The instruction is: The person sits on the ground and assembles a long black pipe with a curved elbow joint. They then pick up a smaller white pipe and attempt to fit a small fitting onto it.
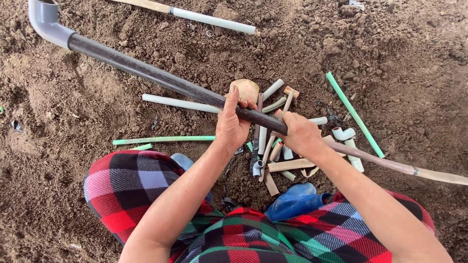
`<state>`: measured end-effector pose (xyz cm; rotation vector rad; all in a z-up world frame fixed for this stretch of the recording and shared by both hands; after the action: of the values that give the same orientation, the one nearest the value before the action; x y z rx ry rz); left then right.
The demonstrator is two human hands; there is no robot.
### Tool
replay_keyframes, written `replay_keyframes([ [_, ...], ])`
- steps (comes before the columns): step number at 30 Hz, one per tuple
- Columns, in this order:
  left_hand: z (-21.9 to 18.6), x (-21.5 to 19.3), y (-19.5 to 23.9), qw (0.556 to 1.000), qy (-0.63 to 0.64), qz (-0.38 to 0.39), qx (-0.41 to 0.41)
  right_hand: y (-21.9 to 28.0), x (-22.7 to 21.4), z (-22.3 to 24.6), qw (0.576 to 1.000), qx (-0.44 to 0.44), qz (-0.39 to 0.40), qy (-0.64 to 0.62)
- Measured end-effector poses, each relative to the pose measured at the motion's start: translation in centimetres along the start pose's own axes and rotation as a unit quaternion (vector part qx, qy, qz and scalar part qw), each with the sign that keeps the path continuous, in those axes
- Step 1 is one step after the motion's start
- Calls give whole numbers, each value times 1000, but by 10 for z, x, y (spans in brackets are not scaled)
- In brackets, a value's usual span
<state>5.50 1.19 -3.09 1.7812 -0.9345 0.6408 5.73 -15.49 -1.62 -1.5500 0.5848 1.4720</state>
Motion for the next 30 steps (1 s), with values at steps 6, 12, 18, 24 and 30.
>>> replay_keyframes([
  [6,-4,2,-9,1000,8,14,6,17,19,-39,878,242,373,-178],
  [12,-14,5,-4,1000,-14,-11,16,10,3,-19,911,219,338,-93],
  [18,6,-25,-22,999,-16,-23,34,19,29,-37,942,171,274,-86],
  [24,47,-54,-24,982,-161,2,-102,20,30,-45,950,169,256,-65],
  [30,45,-70,-51,983,-158,-10,-97,44,61,-84,913,203,352,-44],
])
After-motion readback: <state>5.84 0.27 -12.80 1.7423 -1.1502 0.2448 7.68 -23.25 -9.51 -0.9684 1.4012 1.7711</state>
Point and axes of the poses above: each hand's wrist, its own y-axis away from the middle knuckle, its own x-axis out of the palm, z = x × y, the point moved 7 cm from there along -y, towards the middle knuckle, and after that the axes turned 3 degrees about -z, right-handed, at the moved point
